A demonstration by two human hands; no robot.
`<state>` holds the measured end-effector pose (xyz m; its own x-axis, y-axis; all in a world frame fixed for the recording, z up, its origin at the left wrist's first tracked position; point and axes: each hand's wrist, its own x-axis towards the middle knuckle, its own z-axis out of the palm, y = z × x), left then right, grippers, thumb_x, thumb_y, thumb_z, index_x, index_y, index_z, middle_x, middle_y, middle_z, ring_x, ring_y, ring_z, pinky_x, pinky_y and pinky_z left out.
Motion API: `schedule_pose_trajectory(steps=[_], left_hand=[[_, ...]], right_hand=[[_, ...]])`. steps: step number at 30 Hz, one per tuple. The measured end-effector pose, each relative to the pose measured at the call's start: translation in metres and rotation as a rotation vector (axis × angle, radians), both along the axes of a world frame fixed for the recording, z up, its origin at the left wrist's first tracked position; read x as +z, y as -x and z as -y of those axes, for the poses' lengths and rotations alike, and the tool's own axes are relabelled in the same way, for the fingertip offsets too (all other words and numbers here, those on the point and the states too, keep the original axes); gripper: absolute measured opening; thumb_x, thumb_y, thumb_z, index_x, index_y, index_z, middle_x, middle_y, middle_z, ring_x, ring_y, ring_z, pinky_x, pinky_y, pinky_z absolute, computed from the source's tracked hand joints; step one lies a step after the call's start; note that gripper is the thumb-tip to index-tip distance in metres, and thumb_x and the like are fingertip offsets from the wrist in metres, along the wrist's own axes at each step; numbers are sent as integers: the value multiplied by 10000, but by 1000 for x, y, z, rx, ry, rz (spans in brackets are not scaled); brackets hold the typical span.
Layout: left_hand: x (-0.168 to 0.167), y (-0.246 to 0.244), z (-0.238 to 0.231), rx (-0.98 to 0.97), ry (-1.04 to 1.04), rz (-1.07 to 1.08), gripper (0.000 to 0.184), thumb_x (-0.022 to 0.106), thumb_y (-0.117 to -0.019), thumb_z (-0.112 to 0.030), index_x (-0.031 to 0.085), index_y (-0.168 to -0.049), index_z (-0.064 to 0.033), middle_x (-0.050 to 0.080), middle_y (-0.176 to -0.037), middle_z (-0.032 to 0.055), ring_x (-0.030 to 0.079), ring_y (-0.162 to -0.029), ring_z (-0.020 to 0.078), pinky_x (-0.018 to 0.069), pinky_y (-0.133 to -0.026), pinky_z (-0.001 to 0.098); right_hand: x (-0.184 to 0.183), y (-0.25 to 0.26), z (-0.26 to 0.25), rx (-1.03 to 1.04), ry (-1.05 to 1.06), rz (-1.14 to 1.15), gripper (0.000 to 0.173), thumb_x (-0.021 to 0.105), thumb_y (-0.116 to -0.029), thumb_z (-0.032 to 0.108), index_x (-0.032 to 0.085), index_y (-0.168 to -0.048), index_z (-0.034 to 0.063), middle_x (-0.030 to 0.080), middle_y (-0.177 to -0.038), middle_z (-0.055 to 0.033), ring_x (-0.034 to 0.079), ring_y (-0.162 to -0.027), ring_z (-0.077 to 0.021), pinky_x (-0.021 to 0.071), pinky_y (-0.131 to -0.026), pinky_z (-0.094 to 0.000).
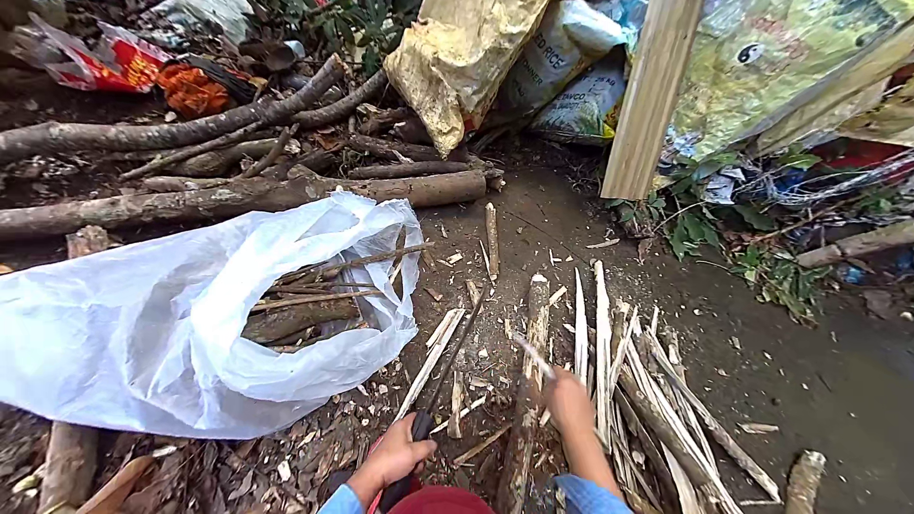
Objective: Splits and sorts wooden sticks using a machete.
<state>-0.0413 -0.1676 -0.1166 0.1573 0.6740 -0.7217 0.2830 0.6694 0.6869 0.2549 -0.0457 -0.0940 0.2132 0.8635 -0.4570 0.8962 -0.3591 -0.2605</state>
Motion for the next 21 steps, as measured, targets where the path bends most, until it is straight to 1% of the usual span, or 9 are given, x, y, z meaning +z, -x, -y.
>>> schedule_pose_trajectory(steps=[3, 6, 9, 11, 13, 15, 18, 19, 21], left_hand=[[20, -22, -29, -96, -99, -91, 500, 697, -962, -264, 546, -1339, 28, 672, -1004, 194, 677, -850, 280, 562, -844, 482], [27, -48, -51, -240, -225, -81, 601, 701, -970, -303, 500, -1421, 41, 662, -1199, 283, 669, -1104, 395, 509, -1010, 581], [20, -54, -63, -534, -393, -43, 643, 715, -963, -299, 505, -1454, 59, 551, -1415, 304, 541, -1327, 436, 402, -1141, 599], [20, -40, -67, -623, -472, -148, 536, 676, -996, -331, 598, -1398, 14, 554, -1433, 272, 513, -1360, 429, 376, -1158, 599], [31, -9, -73, -510, -575, -342, 392, 624, -1030, -262, 664, -1311, 8, 599, -1396, 242, 546, -1336, 408, 391, -1147, 586], [54, 35, -83, -338, -669, -593, 296, 547, -1042, -116, 688, -1246, 44, 642, -1343, 247, 585, -1309, 398, 425, -1140, 536], [91, 113, -104, -314, -489, -903, 333, 487, -1047, -48, 622, -1333, 55, 590, -1403, 261, 547, -1348, 413, 417, -1147, 548], [95, 137, -108, -380, -361, -974, 379, 548, -1050, -141, 584, -1375, 51, 549, -1445, 276, 492, -1393, 443, 365, -1166, 595], [92, 169, -101, -541, -55, -1019, 757, 661, -981, -484, 469, -1497, 36, 460, -1520, 324, 329, -1483, 518, 149, -1214, 715]], right_hand=[[12, -11, -1, -155, -275, -155, 445, 572, -1062, 259, 600, -1390, -41, 558, -1392, -344, 502, -1329, -525, 382, -1100, -658], [8, 36, 17, -204, -175, -734, 599, 549, -1064, 303, 422, -1509, -77, 538, -1442, -309, 536, -1342, -399, 428, -1121, -545], [-24, 91, 45, -391, -126, -1030, 578, 676, -933, 51, 429, -1438, -84, 636, -1175, -247, 657, -991, -266, 561, -880, -443], [-44, 99, 56, -495, -130, -954, 540, 668, -853, -97, 470, -1355, -114, 628, -1003, -226, 625, -789, -240, 550, -730, -427], [-58, 93, 69, -433, -68, -772, 536, 672, -817, -88, 475, -1314, -120, 624, -906, -211, 636, -685, -240, 564, -648, -418], [-59, 84, 78, -259, 24, -545, 650, 716, -821, -27, 452, -1399, -163, 643, -1136, -355, 668, -1001, -425, 525, -907, -573], [-61, 84, 85, -95, 136, -283, 789, 741, -860, 57, 346, -1516, -132, 564, -1369, -370, 575, -1282, -480, 439, -1088, -599], [-61, 89, 85, -79, 153, -216, 821, 747, -861, 73, 322, -1539, -110, 534, -1411, -364, 555, -1310, -480, 444, -1091, -595], [-61, 104, 87, -27, 87, -123, 844, 758, -843, 92, 340, -1559, -68, 483, -1460, -361, 526, -1326, -502, 447, -1083, -614]])
